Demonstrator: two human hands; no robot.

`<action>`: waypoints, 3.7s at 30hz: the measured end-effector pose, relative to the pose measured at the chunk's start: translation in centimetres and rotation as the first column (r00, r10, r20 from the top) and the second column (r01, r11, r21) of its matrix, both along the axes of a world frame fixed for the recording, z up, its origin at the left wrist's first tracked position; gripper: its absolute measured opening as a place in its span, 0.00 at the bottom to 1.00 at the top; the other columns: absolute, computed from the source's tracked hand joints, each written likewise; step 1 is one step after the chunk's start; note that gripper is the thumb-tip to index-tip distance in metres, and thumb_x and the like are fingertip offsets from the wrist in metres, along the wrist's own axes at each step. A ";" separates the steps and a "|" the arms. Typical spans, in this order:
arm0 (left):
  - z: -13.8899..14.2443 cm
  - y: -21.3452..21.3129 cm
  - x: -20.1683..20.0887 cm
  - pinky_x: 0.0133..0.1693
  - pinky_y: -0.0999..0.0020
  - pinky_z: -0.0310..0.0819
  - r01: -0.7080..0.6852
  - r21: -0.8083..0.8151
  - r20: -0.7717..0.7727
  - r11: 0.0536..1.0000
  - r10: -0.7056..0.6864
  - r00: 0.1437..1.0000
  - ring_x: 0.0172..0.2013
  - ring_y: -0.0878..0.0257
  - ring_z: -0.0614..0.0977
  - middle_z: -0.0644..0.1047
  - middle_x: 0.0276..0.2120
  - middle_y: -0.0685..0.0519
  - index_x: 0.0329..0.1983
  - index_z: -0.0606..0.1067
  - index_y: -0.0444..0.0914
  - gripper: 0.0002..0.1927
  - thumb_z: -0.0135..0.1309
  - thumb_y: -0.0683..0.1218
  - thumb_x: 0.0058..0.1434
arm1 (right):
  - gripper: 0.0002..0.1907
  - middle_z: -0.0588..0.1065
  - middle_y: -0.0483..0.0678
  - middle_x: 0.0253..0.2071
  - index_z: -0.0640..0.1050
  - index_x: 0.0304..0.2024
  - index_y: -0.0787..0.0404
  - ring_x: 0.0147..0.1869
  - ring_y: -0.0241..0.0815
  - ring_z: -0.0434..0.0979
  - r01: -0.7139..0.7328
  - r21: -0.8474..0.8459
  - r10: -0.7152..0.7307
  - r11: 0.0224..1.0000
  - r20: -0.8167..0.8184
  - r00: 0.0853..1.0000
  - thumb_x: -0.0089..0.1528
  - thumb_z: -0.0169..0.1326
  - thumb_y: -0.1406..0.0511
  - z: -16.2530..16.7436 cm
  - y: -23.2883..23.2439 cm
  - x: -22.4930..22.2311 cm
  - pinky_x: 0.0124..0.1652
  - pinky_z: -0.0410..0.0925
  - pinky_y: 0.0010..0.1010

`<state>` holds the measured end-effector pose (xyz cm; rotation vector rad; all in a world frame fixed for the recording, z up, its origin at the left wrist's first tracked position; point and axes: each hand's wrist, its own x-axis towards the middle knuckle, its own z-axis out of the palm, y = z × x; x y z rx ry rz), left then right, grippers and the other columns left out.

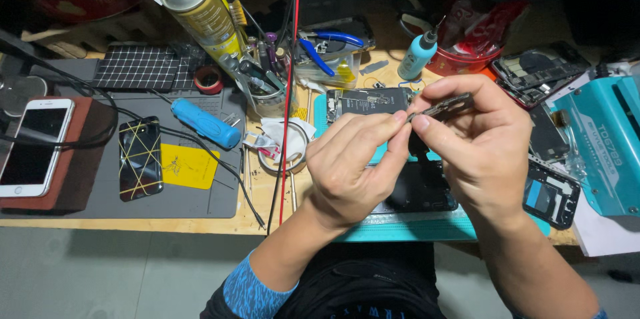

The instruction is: The person uses tweezers to remove a small component from a disassembled phone frame, then cleans the component with a cloth and a hot air gun. They continue to manipulate the component with tweezers and place it back into the phone frame.

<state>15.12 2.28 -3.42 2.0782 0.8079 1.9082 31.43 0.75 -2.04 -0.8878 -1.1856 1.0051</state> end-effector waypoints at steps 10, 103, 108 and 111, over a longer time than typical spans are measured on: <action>-0.1 0.1 0.2 0.39 0.68 0.79 -0.047 0.018 -0.024 0.999 0.048 0.999 0.39 0.54 0.85 0.82 0.41 0.46 0.46 0.77 0.31 0.10 0.65 0.33 0.64 | 0.14 0.79 0.54 0.48 0.74 0.53 0.72 0.50 0.36 0.81 0.021 -0.008 -0.022 1.000 -0.041 0.999 0.65 0.57 0.80 0.1 0.0 -0.7 0.51 0.74 0.22; -5.7 4.9 -9.4 0.57 0.68 0.73 0.116 -0.575 0.071 0.810 -0.092 0.993 0.55 0.59 0.82 0.82 0.52 0.45 0.46 0.76 0.34 0.08 0.56 0.42 0.67 | 0.10 0.82 0.55 0.35 0.84 0.44 0.64 0.31 0.42 0.82 0.000 0.139 -0.119 0.990 0.854 0.507 0.60 0.62 0.67 -2.0 10.1 -2.4 0.35 0.73 0.30; -4.3 5.3 -10.6 0.38 0.67 0.74 -0.097 -0.638 -0.063 0.764 0.073 0.995 0.33 0.61 0.82 0.84 0.36 0.47 0.46 0.77 0.36 0.08 0.56 0.42 0.65 | 0.10 0.82 0.57 0.36 0.84 0.46 0.64 0.34 0.45 0.82 -0.034 0.215 -0.181 0.976 0.887 0.426 0.63 0.62 0.67 -1.7 10.3 -2.8 0.37 0.72 0.32; -3.9 5.4 -10.9 0.34 0.67 0.72 -0.142 -0.617 -0.065 0.774 0.129 0.989 0.28 0.62 0.78 0.82 0.30 0.48 0.44 0.78 0.35 0.07 0.56 0.42 0.66 | 0.10 0.81 0.57 0.35 0.84 0.47 0.63 0.31 0.45 0.81 0.024 0.206 -0.197 0.978 0.887 0.417 0.64 0.61 0.66 -0.6 10.6 -2.6 0.36 0.72 0.32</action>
